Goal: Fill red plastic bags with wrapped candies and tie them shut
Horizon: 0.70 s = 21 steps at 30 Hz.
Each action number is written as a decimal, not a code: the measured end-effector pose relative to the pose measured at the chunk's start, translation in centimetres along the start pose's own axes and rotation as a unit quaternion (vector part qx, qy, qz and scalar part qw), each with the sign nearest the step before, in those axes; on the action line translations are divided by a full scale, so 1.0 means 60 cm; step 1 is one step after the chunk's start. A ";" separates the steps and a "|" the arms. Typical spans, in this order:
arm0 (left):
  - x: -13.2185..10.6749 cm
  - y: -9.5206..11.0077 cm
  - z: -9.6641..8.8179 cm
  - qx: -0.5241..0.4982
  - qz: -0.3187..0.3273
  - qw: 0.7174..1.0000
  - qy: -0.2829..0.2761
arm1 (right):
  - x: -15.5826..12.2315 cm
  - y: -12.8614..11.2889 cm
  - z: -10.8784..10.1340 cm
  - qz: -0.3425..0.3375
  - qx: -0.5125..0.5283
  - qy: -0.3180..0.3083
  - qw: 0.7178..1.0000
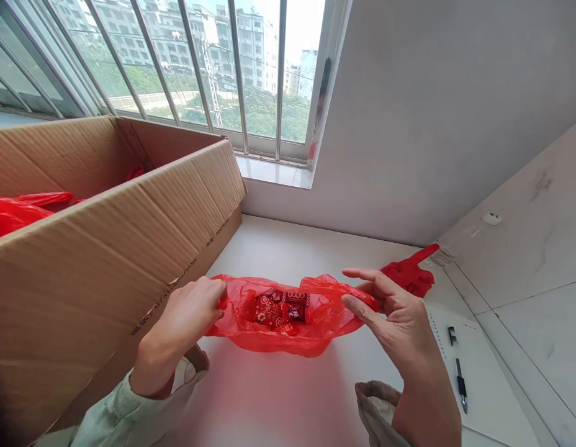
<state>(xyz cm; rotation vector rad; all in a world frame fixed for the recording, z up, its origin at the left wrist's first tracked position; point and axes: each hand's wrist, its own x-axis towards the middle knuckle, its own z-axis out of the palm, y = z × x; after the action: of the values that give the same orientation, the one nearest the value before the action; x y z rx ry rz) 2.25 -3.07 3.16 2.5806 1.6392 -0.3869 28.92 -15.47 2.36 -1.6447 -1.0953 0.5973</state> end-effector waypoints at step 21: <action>-0.051 0.019 -0.035 -0.711 0.293 0.579 0.272 | -0.021 -0.053 0.030 -0.104 0.133 0.351 0.921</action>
<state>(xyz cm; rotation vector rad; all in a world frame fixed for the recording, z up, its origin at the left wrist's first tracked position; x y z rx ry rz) 2.42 -5.91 5.85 1.5766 0.3860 1.3064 25.75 -15.53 4.52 -1.3145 -0.6066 -0.0086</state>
